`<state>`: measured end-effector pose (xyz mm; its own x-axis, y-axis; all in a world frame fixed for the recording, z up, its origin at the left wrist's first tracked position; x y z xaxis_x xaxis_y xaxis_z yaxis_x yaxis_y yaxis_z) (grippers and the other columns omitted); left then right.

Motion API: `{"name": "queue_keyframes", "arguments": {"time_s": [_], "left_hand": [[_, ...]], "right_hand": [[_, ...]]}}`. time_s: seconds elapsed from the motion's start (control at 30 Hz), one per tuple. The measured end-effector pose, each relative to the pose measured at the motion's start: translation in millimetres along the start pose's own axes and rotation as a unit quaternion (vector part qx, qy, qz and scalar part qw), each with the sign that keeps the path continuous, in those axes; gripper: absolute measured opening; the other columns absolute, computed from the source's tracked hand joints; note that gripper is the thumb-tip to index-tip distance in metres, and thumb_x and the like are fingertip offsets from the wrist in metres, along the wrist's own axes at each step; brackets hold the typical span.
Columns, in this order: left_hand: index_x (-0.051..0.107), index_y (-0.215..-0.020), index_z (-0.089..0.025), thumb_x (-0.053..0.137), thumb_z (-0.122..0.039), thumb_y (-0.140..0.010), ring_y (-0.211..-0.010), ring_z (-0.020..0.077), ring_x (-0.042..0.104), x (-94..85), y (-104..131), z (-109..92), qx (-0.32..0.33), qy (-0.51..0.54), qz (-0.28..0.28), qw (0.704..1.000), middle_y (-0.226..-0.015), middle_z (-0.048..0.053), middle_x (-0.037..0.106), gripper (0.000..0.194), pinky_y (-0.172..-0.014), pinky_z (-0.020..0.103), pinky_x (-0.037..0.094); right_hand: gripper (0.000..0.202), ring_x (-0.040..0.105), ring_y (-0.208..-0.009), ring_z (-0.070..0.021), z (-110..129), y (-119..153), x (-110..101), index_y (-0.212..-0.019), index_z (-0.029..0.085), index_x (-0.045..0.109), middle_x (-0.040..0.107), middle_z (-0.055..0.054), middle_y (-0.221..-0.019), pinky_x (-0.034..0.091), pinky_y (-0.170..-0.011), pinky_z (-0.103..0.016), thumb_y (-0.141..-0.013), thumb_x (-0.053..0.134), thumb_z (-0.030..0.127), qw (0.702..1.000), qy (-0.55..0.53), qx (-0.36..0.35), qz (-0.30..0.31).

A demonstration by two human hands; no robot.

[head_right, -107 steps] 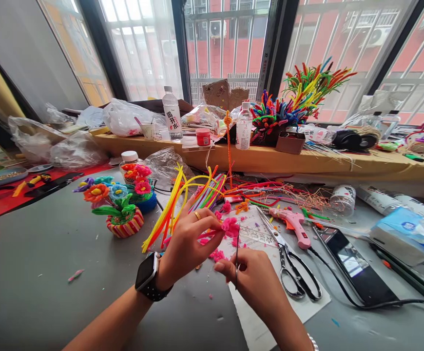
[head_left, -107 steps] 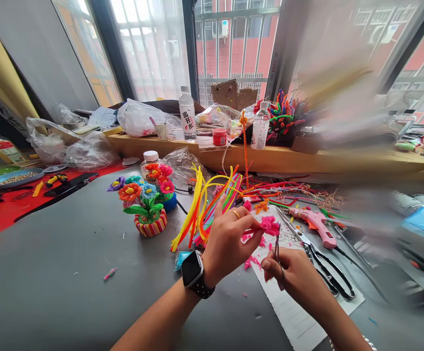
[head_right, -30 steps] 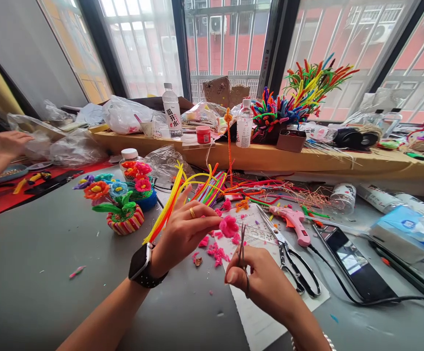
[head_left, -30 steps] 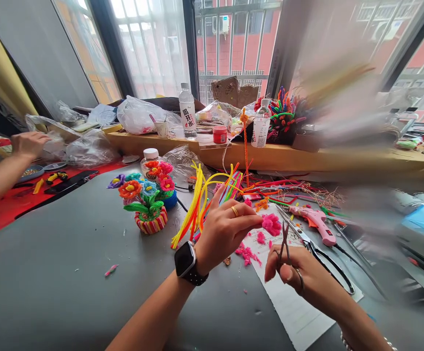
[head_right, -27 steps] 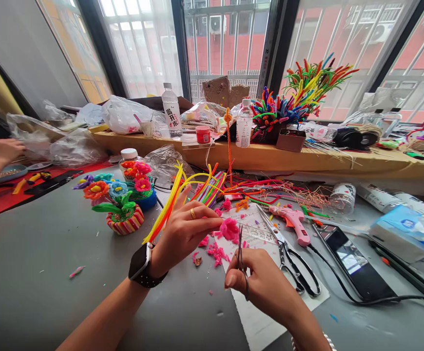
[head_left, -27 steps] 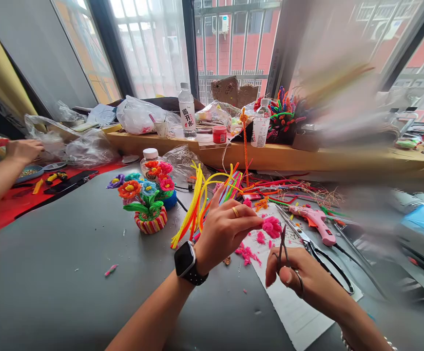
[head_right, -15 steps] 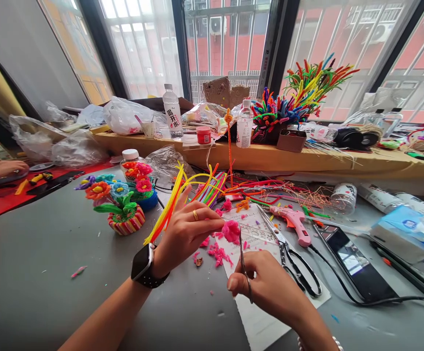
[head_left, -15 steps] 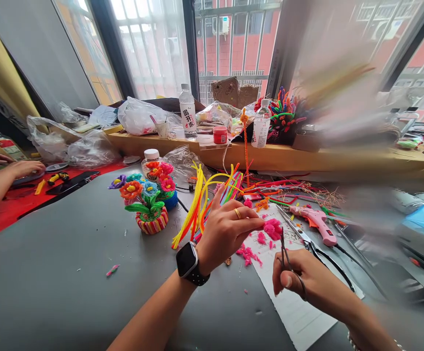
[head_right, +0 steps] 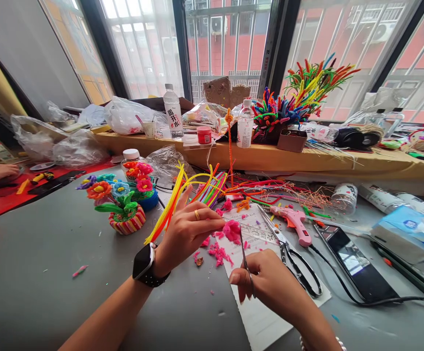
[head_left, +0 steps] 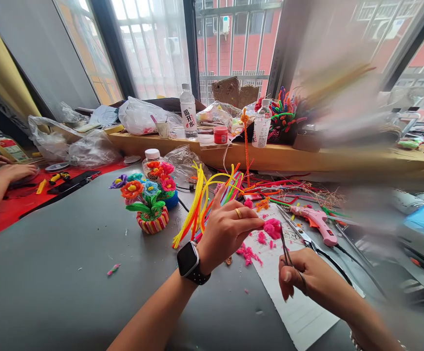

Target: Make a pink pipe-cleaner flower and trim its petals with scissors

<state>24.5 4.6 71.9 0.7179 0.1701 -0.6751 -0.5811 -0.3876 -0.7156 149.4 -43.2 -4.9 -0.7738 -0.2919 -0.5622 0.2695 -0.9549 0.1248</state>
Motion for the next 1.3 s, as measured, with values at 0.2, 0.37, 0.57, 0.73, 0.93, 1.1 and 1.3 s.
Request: {"name": "queue_keyframes", "arguments": {"time_s": [0.2,0.37,0.57,0.73,0.93,1.1,1.3], "left_hand": [[0.066,-0.077,-0.026,0.053,-0.02,-0.079,-0.073,0.0089,0.057,0.4,0.9,1.4,-0.015,0.013,-0.008,1.0,-0.076,-0.005,0.068,0.015,-0.098,0.039,0.029],[0.067,-0.074,-0.023,0.055,-0.024,-0.077,-0.069,0.0104,0.057,5.7,2.7,-1.1,-0.047,0.067,-0.037,0.996,-0.074,-0.002,0.067,0.012,-0.087,0.034,0.04],[0.065,-0.069,-0.02,0.056,-0.025,-0.075,-0.069,0.0113,0.057,8.5,3.4,-5.3,-0.064,0.103,-0.053,0.991,-0.07,0.0,0.066,0.012,-0.078,0.03,0.043],[0.065,-0.067,-0.02,0.057,-0.026,-0.075,-0.067,0.0112,0.057,7.4,3.1,-6.7,-0.052,0.102,-0.054,0.992,-0.069,-0.001,0.065,0.013,-0.087,0.035,0.038],[0.064,-0.067,-0.02,0.057,-0.025,-0.075,-0.065,0.011,0.056,6.7,1.9,-8.0,-0.047,0.094,-0.048,0.993,-0.068,-0.001,0.065,0.012,-0.085,0.033,0.039],[0.063,-0.067,-0.02,0.055,-0.026,-0.077,-0.066,0.0107,0.057,7.5,2.7,-7.8,-0.043,0.092,-0.048,0.994,-0.07,-0.001,0.066,0.014,-0.084,0.032,0.04],[0.063,-0.067,-0.019,0.055,-0.025,-0.076,-0.065,0.0112,0.056,8.2,2.8,-7.1,-0.044,0.096,-0.046,0.993,-0.068,0.001,0.065,0.014,-0.072,0.028,0.044]], "right_hand": [[0.07,0.047,-0.041,-0.0107,1.3,-2.2,-3.2,-0.04,0.016,0.058,0.05,-0.002,-0.039,0.034,-0.045,-0.022,-0.069,0.029,0.072,1.0,0.011,-0.003,-0.026],[0.069,0.041,-0.037,-0.0086,2.4,-3.7,-4.9,-0.042,0.016,0.059,0.05,-0.002,-0.04,0.033,-0.043,-0.022,-0.07,0.029,0.071,0.997,-0.031,0.007,-0.064],[0.074,0.045,-0.052,-0.0127,17.0,-2.3,-7.6,-0.064,0.016,0.063,0.055,-0.003,-0.058,0.036,-0.05,-0.025,-0.066,0.021,0.076,0.991,-0.043,-0.085,-0.099],[0.07,0.045,-0.054,-0.0128,23.6,0.5,-6.1,-0.064,0.016,0.059,0.053,-0.001,-0.058,0.036,-0.051,-0.024,-0.064,0.024,0.077,0.991,-0.029,-0.1,-0.085],[0.068,0.049,-0.057,-0.0142,24.2,0.8,-7.4,-0.059,0.016,0.058,0.057,-0.003,-0.06,0.038,-0.054,-0.025,-0.064,0.025,0.076,0.992,0.009,-0.093,-0.085],[0.066,0.047,-0.054,-0.0138,22.7,0.1,-7.3,-0.058,0.017,0.057,0.056,-0.002,-0.057,0.036,-0.051,-0.024,-0.065,0.027,0.075,0.992,0.027,-0.081,-0.094],[0.067,0.047,-0.054,-0.0138,23.9,0.4,-7.2,-0.057,0.017,0.057,0.055,-0.002,-0.057,0.035,-0.05,-0.024,-0.063,0.027,0.076,0.991,0.027,-0.086,-0.101]]}}
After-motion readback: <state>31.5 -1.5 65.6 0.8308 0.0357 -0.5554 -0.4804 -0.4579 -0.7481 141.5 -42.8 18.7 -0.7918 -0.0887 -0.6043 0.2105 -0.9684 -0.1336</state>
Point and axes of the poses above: each hand's wrist, its own y-axis away from the middle knuckle, its own x-axis out of the palm, z = x × y, the point moved 6 cm from there along -y, towards the middle knuckle
